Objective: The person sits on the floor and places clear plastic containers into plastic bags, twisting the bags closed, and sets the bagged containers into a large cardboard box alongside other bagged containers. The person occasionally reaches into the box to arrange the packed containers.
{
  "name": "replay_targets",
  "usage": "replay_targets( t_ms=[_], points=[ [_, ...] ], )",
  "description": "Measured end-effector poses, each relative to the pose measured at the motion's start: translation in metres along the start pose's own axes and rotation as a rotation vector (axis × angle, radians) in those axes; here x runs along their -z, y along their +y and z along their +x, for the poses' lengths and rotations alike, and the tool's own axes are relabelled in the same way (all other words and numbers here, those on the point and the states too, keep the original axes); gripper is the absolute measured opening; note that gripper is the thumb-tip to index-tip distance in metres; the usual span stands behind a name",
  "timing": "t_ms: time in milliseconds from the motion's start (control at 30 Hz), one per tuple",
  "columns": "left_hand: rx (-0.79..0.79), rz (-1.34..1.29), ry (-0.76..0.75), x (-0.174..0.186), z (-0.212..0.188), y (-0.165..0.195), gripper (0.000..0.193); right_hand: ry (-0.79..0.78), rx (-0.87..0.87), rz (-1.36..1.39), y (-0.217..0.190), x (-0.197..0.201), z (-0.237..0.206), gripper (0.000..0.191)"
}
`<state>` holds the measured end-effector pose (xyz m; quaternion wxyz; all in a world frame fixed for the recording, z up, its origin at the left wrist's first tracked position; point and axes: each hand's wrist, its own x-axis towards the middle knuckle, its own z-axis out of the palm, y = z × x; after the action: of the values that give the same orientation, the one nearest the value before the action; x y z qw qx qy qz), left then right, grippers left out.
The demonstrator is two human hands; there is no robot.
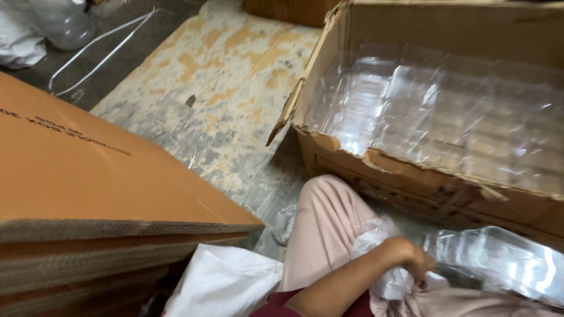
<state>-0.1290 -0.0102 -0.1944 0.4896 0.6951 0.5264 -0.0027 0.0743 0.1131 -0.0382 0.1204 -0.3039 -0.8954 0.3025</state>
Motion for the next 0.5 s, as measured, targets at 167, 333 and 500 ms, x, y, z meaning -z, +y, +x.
replay_targets(
  t_ms=[167, 333, 500],
  points=[
    [0.018, 0.025, -0.013, 0.008, -0.002, 0.01, 0.069, -0.003, -0.195, 0.256, 0.013, -0.029, -0.005, 0.075],
    [0.06, 0.082, 0.045, 0.022, -0.012, 0.021, 0.071, 0.023, -0.369, 0.387, -0.002, -0.026, 0.031, 0.07],
    [0.083, 0.124, 0.095, 0.027, -0.011, 0.025, 0.063, 0.066, -0.468, 0.426, 0.009, -0.04, 0.039, 0.065]
  ],
)
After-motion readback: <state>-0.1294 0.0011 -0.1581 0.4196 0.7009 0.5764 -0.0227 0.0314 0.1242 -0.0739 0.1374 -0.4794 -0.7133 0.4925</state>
